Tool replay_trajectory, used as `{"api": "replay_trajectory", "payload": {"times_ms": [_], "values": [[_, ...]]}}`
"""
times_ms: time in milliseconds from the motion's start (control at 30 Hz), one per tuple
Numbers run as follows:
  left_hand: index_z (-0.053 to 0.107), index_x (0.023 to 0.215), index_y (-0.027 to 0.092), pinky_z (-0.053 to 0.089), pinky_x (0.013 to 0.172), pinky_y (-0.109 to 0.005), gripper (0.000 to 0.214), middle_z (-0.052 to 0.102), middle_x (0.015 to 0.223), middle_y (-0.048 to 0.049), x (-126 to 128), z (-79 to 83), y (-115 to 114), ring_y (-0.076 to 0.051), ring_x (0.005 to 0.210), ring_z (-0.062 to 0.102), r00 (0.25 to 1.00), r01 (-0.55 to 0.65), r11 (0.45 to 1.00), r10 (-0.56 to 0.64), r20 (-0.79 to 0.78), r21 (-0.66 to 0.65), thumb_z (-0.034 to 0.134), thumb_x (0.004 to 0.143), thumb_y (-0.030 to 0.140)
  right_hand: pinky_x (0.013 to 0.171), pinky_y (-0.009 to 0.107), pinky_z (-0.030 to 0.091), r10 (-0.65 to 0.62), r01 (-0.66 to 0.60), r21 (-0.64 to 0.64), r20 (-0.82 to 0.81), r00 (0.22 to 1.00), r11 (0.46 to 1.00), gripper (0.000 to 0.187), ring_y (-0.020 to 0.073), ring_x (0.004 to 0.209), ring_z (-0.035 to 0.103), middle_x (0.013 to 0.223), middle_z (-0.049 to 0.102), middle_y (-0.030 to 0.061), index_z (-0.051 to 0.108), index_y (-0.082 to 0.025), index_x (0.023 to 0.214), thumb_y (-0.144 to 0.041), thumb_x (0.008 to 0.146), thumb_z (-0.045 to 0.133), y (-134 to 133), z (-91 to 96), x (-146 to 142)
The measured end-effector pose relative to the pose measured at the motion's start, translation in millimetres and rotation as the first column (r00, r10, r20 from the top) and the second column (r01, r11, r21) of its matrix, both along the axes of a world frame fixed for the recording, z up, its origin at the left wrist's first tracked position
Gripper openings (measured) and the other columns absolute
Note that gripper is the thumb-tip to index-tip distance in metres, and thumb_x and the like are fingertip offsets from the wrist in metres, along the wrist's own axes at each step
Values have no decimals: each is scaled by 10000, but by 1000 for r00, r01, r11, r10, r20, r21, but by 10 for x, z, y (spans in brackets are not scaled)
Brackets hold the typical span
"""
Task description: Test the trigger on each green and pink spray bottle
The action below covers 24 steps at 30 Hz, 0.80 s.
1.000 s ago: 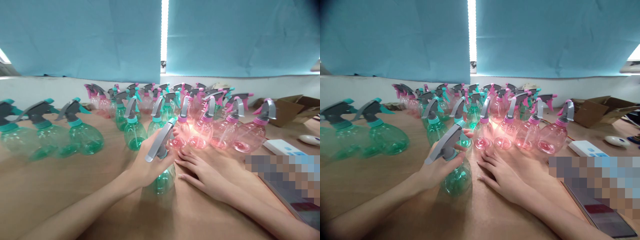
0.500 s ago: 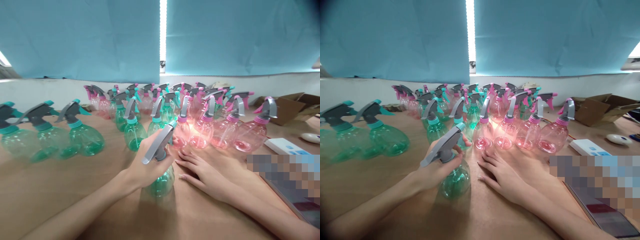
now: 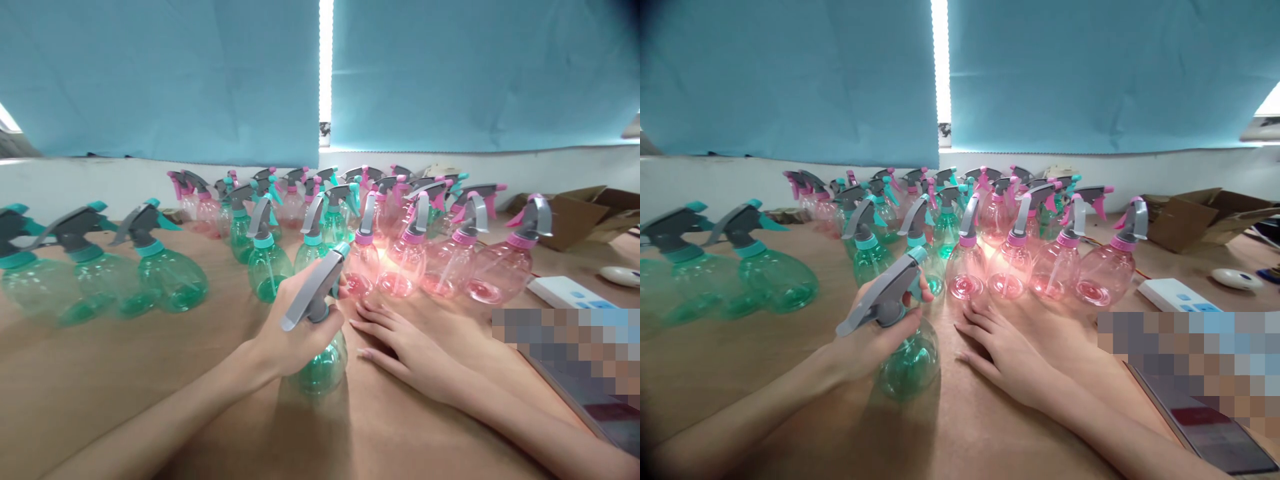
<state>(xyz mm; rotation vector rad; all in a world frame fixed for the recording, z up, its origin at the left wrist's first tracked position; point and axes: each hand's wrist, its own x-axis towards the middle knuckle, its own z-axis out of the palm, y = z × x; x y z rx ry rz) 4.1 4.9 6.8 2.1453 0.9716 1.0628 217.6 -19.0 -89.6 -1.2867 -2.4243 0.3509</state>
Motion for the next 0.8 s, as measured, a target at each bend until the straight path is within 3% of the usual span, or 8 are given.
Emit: {"api": "replay_trajectory", "payload": {"times_ms": [133, 300, 500, 800], "values": [[440, 800, 233, 338, 457, -257, 107, 445, 635, 51, 4, -14, 6, -113, 496, 430, 999, 14, 999, -13, 35, -31, 513, 736, 187, 1111, 554, 369, 5, -5, -16, -2, 1000, 1000, 502, 327, 1392, 387, 1460, 499, 130, 559, -172, 1369, -477, 985, 453, 3, 5, -2], [503, 930, 249, 374, 469, -262, 191, 473, 670, 47, 11, -55, 7, -123, 512, 450, 999, -26, 1000, 26, 46, 10, 526, 752, 186, 1131, 545, 343, 7, -7, -23, 1, 1000, 1000, 488, 304, 1412, 358, 1475, 486, 101, 541, -210, 1386, -477, 987, 455, 2, 1, -1], [513, 1037, 250, 377, 498, -265, 282, 485, 712, 46, 15, -73, 14, -110, 519, 429, 997, 9, 1000, -9, 78, 5, 534, 763, 187, 1135, 549, 335, 3, -3, -35, 0, 1000, 999, 488, 306, 1404, 372, 1476, 480, 119, 546, -184, 1380, -460, 985, 472, 6, -9, -4], [493, 970, 235, 369, 517, -255, 213, 447, 707, 53, 20, -89, 10, -98, 531, 396, 996, 11, 1000, -13, 91, 15, 528, 775, 158, 1137, 552, 329, 1, -2, -38, -6, 1000, 999, 487, 313, 1404, 370, 1479, 477, 114, 549, -195, 1380, -464, 979, 482, 11, -23, -1]]}}
